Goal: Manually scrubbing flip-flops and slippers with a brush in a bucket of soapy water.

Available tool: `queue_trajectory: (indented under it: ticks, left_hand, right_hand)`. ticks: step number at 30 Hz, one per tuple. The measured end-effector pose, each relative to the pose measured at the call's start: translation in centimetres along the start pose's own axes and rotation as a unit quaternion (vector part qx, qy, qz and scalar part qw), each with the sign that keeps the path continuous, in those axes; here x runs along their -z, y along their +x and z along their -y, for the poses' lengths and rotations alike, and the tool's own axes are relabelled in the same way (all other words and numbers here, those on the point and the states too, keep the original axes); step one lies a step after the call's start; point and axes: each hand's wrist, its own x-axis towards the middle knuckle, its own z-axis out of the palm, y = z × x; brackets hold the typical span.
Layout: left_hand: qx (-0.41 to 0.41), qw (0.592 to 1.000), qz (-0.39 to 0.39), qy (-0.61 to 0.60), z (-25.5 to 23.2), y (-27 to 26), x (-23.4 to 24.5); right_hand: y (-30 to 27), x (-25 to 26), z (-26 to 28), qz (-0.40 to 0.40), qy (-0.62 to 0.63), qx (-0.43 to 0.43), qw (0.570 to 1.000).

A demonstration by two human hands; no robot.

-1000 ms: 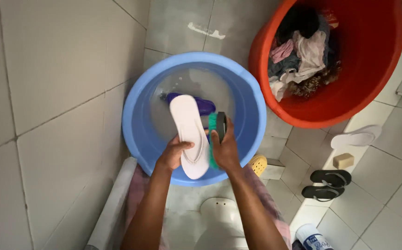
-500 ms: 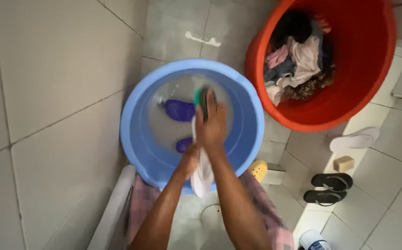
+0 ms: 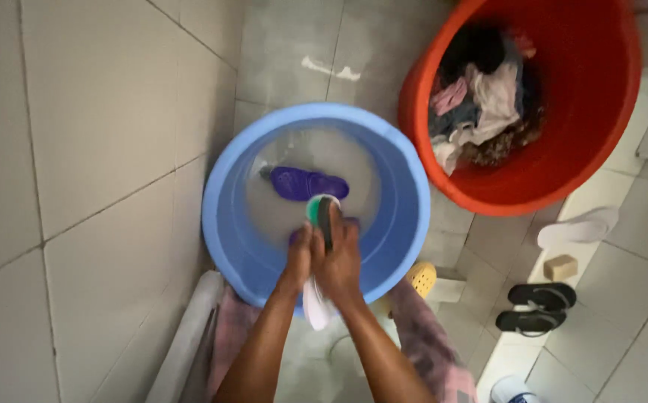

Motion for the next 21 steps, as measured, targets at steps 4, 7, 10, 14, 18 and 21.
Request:
queue_trajectory:
  ticks: [4, 7, 10, 14, 18, 21]
  left_hand:
    - [-0.074, 0.993, 0.055, 0.068, 5.5, -0.6, 2.8]
    - [-0.035, 0.998, 0.053, -0.006, -3.5, -2.2, -1.2]
    - [-0.071, 0.992, 0.014, 0.105, 5.7, 3.4, 3.9]
    - [-0.036, 0.994, 0.092, -0.038, 2.8, -1.3, 3.7]
    - [-0.05, 0.996, 0.072, -0.007, 3.9, 3.3, 3.6]
    - [-0.036, 0.998, 0.053, -0.015, 6.8, 2.0, 5.2]
  right_hand:
    - [3.2, 0.6, 2.1, -0.069, -0.041, 0.035, 0.996]
    - [5.0, 0.6, 2.7, -0.068, -0.031, 0.001, 0.997]
    - [5.8, -0.8, -0.3, -0.045, -0.018, -0.047, 0.998]
    - [-1.3, -1.4, 0.3, -0.048, -0.038, -0.018, 0.998]
    - [2.5, -1.6, -1.6, -0.105, -0.034, 0.053, 0.992]
    - [1.8, -1.9, -2.1, -0.092, -0.031, 0.01, 0.995]
